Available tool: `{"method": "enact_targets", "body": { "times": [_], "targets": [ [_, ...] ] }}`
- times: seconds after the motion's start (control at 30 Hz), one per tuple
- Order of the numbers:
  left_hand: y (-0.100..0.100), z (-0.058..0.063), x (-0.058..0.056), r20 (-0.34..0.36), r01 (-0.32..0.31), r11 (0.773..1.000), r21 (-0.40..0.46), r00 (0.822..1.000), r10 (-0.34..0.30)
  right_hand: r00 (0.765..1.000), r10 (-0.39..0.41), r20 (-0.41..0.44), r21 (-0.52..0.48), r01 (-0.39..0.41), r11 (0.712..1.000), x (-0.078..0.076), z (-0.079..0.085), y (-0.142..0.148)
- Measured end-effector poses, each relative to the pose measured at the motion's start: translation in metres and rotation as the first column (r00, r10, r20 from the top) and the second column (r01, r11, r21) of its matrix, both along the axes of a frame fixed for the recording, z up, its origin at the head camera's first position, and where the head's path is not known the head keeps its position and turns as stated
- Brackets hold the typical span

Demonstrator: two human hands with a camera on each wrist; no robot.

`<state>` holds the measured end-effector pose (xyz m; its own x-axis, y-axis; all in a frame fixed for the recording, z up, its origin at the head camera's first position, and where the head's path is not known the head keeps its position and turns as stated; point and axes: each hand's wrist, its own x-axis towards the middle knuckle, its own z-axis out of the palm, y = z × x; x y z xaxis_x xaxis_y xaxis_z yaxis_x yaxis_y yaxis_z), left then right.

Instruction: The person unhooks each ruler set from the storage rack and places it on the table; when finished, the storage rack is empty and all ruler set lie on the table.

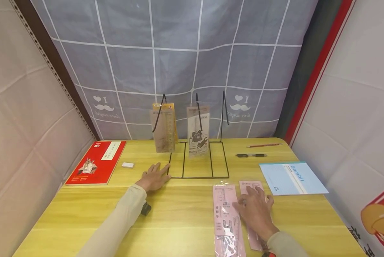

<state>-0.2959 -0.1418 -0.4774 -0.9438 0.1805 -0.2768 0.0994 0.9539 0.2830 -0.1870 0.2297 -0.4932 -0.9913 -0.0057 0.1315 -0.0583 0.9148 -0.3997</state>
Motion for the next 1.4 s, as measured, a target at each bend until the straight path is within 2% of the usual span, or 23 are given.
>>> {"method": "enact_targets", "body": {
  "times": [0.27,0.47,0.6,0.63,0.8,0.83,0.9,1.0,1.1,1.17,1.23,1.27,1.4],
  "targets": [
    [-0.001,0.000,0.000,0.003,-0.004,1.000,-0.008,1.000,0.004,1.000,0.012,0.012,-0.009,-0.012,1.000,0.001,0.002,0.001],
    [-0.003,-0.008,-0.005,0.010,-0.003,1.000,0.004,1.000,0.003,0.999,0.031,-0.028,-0.077,-0.034,0.996,-0.007,0.018,0.005],
    [-0.006,-0.015,-0.009,-0.007,0.001,1.000,-0.004,1.000,-0.001,0.998,0.042,-0.053,-0.145,-0.050,0.988,-0.020,0.034,0.010],
    [-0.005,-0.011,-0.007,-0.003,-0.003,1.000,-0.004,1.000,0.003,0.997,0.047,-0.053,-0.172,-0.056,0.984,-0.024,0.038,0.011],
    [-0.003,-0.007,-0.003,-0.001,-0.003,1.000,-0.004,1.000,0.003,0.995,0.080,-0.052,-0.332,-0.093,0.939,-0.044,0.059,0.014],
    [-0.002,-0.002,-0.001,0.006,-0.005,1.000,-0.003,1.000,0.005,0.995,0.083,-0.050,-0.354,-0.096,0.930,-0.048,0.063,0.014],
    [-0.001,-0.001,0.001,0.004,0.000,1.000,-0.006,1.000,0.000,0.996,0.084,-0.041,-0.389,-0.093,0.917,-0.056,0.070,0.012],
    [0.000,0.000,0.001,0.004,0.002,1.000,-0.013,1.000,-0.002,0.997,0.074,-0.026,-0.438,-0.078,0.895,-0.071,0.075,0.009],
    [-0.001,-0.002,-0.001,0.006,0.001,1.000,-0.006,1.000,-0.001,0.997,0.065,-0.051,-0.479,-0.082,0.874,-0.086,0.078,0.004],
    [-0.002,-0.009,-0.005,-0.001,0.005,1.000,-0.003,1.000,-0.005,0.996,0.054,-0.065,-0.503,-0.080,0.861,-0.095,0.079,-0.001],
    [-0.002,-0.009,-0.006,-0.003,0.004,1.000,0.000,1.000,-0.004,0.996,0.058,-0.070,-0.517,-0.086,0.851,-0.103,0.080,-0.005],
    [-0.003,-0.013,-0.008,-0.011,0.007,1.000,0.000,1.000,-0.007,0.996,0.061,-0.065,-0.524,-0.086,0.847,-0.107,0.080,-0.007],
    [0.000,-0.010,-0.005,-0.009,-0.001,1.000,0.002,1.000,0.001,0.994,0.088,-0.070,-0.531,-0.112,0.840,-0.123,0.082,-0.015]
  ]
}}
